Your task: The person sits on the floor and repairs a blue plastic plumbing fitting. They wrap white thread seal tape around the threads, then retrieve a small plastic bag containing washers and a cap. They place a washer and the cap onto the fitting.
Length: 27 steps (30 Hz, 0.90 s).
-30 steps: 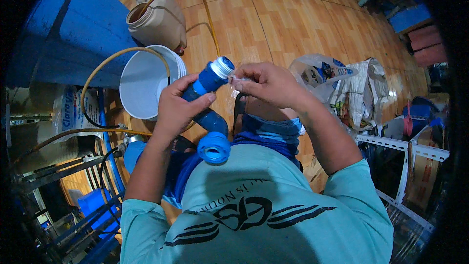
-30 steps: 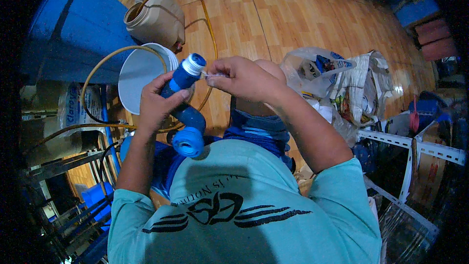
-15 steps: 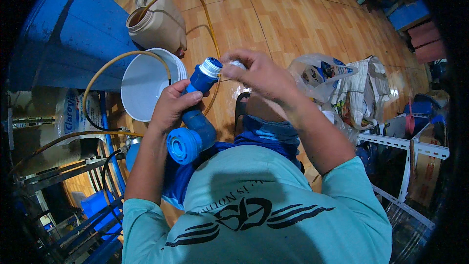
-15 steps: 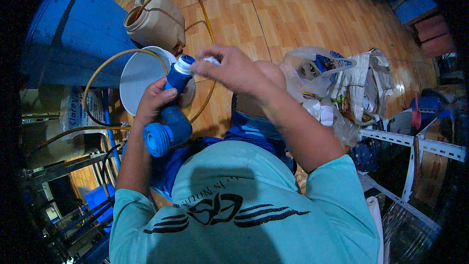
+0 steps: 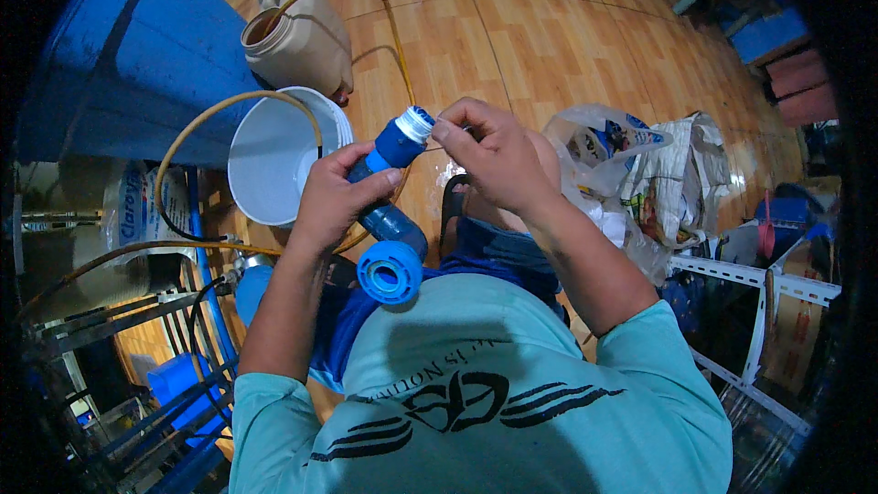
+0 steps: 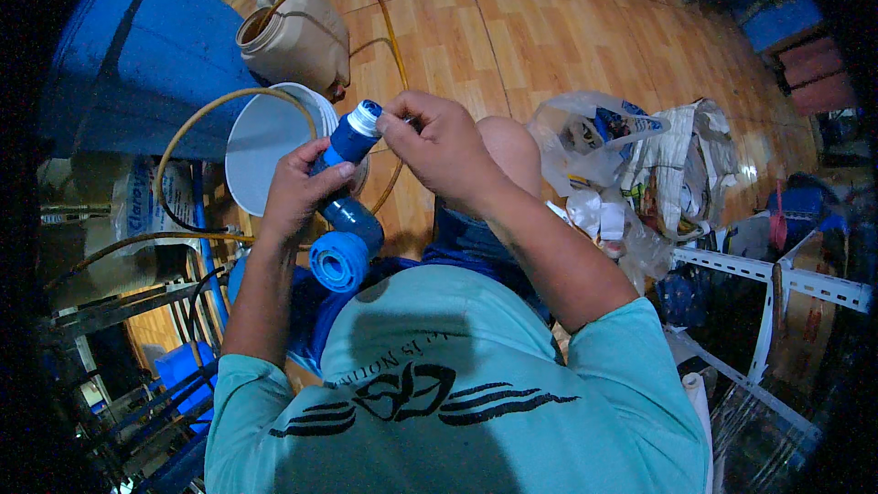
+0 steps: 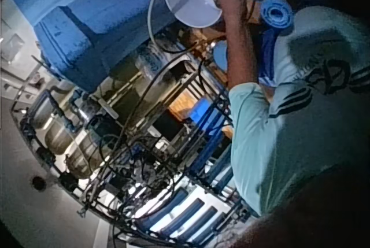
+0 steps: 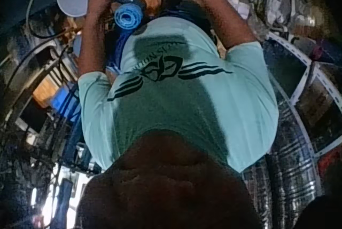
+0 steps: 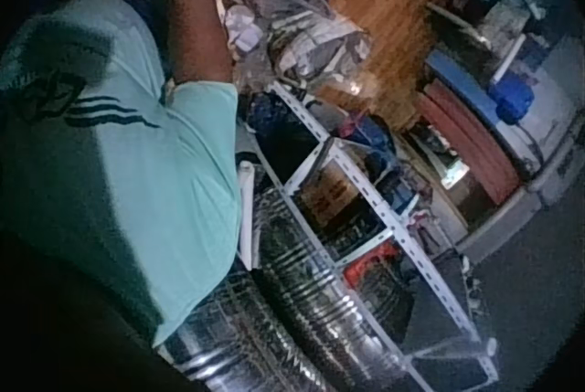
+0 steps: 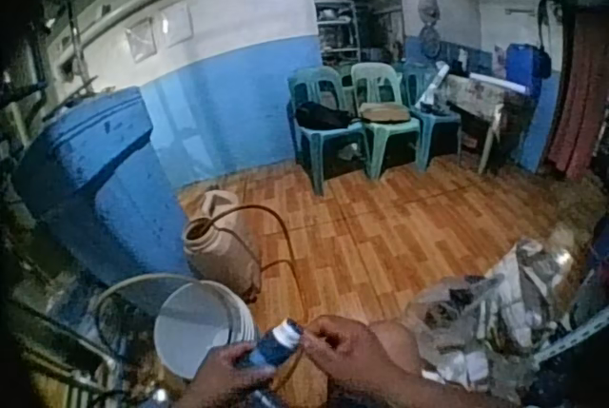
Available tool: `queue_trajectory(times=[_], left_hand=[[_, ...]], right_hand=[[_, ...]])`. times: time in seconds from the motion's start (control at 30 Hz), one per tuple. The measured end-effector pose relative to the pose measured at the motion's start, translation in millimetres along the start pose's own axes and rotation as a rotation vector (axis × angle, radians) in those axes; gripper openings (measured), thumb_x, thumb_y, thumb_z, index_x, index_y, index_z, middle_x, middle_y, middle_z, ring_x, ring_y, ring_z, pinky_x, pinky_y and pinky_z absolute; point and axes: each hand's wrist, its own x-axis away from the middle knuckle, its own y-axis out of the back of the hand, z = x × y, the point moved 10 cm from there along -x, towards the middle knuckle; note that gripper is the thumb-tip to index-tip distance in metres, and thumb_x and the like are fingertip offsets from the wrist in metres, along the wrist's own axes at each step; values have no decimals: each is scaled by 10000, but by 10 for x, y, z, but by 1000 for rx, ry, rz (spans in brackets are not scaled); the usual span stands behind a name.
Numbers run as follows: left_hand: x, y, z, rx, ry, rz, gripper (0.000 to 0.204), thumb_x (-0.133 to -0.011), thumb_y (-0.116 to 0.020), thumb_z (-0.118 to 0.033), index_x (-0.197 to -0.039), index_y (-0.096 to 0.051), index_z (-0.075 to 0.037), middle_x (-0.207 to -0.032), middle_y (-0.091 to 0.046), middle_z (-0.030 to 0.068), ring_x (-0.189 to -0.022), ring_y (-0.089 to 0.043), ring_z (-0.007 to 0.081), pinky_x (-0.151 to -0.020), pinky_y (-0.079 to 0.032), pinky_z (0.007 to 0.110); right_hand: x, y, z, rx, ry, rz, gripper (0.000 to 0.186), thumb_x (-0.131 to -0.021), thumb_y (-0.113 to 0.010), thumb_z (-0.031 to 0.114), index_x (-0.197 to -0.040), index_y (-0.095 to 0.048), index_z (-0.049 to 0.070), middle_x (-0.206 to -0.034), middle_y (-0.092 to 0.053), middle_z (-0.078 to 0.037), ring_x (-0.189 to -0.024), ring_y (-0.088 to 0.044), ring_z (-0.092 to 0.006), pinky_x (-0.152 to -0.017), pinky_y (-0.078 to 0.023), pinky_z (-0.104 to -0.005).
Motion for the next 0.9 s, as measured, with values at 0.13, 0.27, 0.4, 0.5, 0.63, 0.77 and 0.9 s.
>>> queue_trajectory(times=[0.13, 0.27, 0.4, 0.5, 0.63, 0.77, 0.9], left_hand=[[19, -26, -134, -106, -25, -26, 443, -769, -824, -159, -1138, -656, 20, -904, -676, 38, -766, -627, 91, -702, -531, 244], [71, -7, -218, -245, -111, -60, 468, -737, -838, -151, -1140, -660, 7, -917, -676, 36, -797, -635, 111, -735, -533, 256], [154, -122, -418, -359, -291, 30, 470, -726, -818, -84, -1161, -655, -15, -1031, -667, 69, -934, -630, 135, -859, -500, 290], [156, -111, -445, -411, -383, 34, 492, -691, -819, -64, -1154, -658, -17, -1067, -651, 88, -989, -618, 157, -892, -484, 310], [121, -87, -416, -424, -419, 18, 491, -669, -815, -69, -1135, -666, -34, -1040, -666, 94, -954, -640, 194, -871, -494, 322], [196, -40, -416, -472, -498, 16, 474, -656, -807, -80, -1111, -676, -50, -1040, -681, 108, -940, -662, 230, -850, -516, 333], [295, 178, -448, -513, -623, -82, 498, -635, -788, -41, -1118, -674, -72, -1067, -679, 112, -980, -664, 256, -876, -517, 340]], right_hand=[[-55, 78, 47, -155, -74, -8, 192, -936, -622, 219, -903, -633, 31, -734, -576, -4, -642, -494, -68, -581, -405, -237], [-107, 165, -79, -373, -196, -66, 171, -946, -603, 221, -941, -596, 50, -752, -555, -20, -652, -528, -104, -619, -454, -256], [-177, 289, -111, -520, -148, -92, 165, -966, -564, 208, -977, -580, 44, -813, -570, -50, -729, -580, -146, -715, -521, -317], [-193, 159, -86, -728, -103, -116, 155, -978, -542, 193, -989, -569, 41, -801, -563, -49, -752, -601, -168, -781, -538, -360], [-195, -22, -12, -948, -185, -92, 128, -978, -555, 190, -979, -552, 62, -752, -548, -33, -667, -553, -146, -672, -500, -324], [-269, 46, -33, -776, -147, 71, 131, -981, -542, 187, -974, -562, 57, -759, -530, -25, -693, -515, -136, -676, -451, -304], [-145, 557, 278, 332, 142, -29, 156, -978, -548, 193, -947, -584, 44, -740, -497, 1, -688, -488, -109, -632, -412, -260]])
